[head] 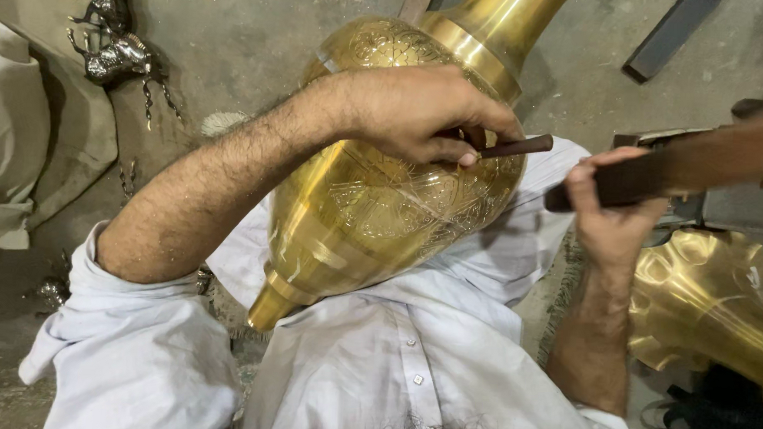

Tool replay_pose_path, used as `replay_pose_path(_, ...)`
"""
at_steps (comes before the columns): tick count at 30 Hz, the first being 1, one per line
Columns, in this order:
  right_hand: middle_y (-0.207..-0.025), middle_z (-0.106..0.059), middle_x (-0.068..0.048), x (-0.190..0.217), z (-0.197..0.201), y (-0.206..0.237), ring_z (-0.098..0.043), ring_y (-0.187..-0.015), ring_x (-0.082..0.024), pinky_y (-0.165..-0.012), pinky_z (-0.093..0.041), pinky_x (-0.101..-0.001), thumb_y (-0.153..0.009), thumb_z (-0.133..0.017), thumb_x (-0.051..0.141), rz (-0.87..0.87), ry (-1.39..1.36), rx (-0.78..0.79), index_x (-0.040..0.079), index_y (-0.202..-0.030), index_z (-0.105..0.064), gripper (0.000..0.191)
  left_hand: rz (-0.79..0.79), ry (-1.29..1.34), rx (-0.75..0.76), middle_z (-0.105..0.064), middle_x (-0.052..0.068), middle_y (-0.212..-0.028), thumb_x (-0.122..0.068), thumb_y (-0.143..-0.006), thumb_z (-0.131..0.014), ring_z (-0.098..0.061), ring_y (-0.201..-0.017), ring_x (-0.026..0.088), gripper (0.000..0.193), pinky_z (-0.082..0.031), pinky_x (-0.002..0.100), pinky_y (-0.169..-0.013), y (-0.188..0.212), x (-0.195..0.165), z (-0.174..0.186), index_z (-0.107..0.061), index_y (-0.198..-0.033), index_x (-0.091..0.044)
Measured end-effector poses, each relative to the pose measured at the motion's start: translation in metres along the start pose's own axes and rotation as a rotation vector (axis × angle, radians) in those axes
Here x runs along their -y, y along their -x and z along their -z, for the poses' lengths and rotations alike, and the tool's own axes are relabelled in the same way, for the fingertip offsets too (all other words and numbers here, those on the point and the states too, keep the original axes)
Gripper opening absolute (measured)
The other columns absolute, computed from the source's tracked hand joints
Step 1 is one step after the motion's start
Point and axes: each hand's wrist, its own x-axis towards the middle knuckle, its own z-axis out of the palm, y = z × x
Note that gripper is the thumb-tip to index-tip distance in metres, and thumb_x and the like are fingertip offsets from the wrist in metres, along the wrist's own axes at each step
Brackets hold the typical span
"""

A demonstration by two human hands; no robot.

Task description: The person sits cross-legged on a mat on the floor holding a large brass vase between their legs. They hold a chisel against the vase's surface and repeatedly strike it with a wooden mallet, carving decorative floral patterns into the metal and repositioning the chisel to work different areas of the design.

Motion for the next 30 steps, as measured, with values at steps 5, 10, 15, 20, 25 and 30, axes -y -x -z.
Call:
replay_pose_path(5,-0.099,-0.067,-0.007,0.005,-0.001,0.01,-0.065,-0.088,-0.017,-0.086,-0.055,-0.0321,-0.098,-0.084,0.006,0.009,0.206,-0.06,0.006,-0.113,-0.062,0.026,0.011,0.013,0.038,-0.078,0.006,-0.108,-0.021,-0.091,-0.077,-0.076,-0.1,0.023,0.047,-0.058,0.044,-0.089,-0.002,-0.001,0.001,-0.061,-0.135,-0.015)
replay_pose_path(10,-0.087,-0.063,-0.012,-0.001,0.001,0.017,-0.061,-0.085,-0.028,-0.078,-0.051,-0.0383,-0.085,-0.082,0.003,0.253,0.708,0.0,-0.001,-0.102,-0.063,0.026,-0.051,-0.002,0.073,-0.079,0.006,-0.107,-0.019,-0.089,-0.078,-0.075,-0.097,0.024,0.045,-0.058,0.044,-0.084,-0.001,-0.002,0.003,-0.063,-0.131,-0.014)
replay_pose_path(15,-0.078,-0.063,-0.005,-0.01,0.013,0.018,-0.06,-0.068,-0.013,-0.061,-0.05,-0.0287,-0.094,-0.082,0.009,-0.02,0.733,0.169,0.002,-0.108,-0.063,0.024,-0.025,0.043,0.07,-0.078,0.007,-0.105,-0.015,-0.093,-0.075,-0.077,-0.094,0.022,0.045,-0.06,0.042,-0.083,0.005,0.003,0.001,-0.061,-0.135,-0.014)
replay_pose_path(20,-0.095,-0.068,-0.004,-0.022,0.007,0.028,-0.063,-0.086,-0.007,-0.08,-0.053,-0.026,-0.099,-0.081,0.011,-0.136,0.406,0.109,-0.002,-0.116,-0.061,0.029,-0.118,0.189,-0.3,-0.076,0.01,-0.122,-0.01,-0.111,-0.068,-0.077,-0.115,0.021,0.037,-0.064,0.038,-0.103,0.021,0.01,-0.011,-0.054,-0.145,-0.008)
replay_pose_path(25,-0.083,-0.073,-0.01,-0.029,-0.003,0.032,-0.057,-0.059,-0.012,-0.057,-0.048,-0.0286,-0.085,-0.085,0.017,-0.348,0.732,0.209,0.002,-0.126,-0.066,0.048,0.145,0.224,-0.369,-0.079,0.009,-0.108,-0.013,-0.102,-0.072,-0.079,-0.107,0.021,0.037,-0.064,0.038,-0.094,0.025,0.008,-0.029,-0.055,-0.134,-0.007)
replay_pose_path(30,-0.091,-0.073,-0.018,-0.027,0.002,0.017,-0.065,-0.068,-0.017,-0.065,-0.052,-0.0334,-0.088,-0.085,0.015,-0.21,0.79,0.274,-0.003,-0.118,-0.064,0.041,0.146,0.123,-0.368,-0.078,0.012,-0.11,-0.015,-0.102,-0.074,-0.078,-0.107,0.026,0.038,-0.063,0.041,-0.091,0.02,0.005,-0.03,-0.054,-0.134,-0.007)
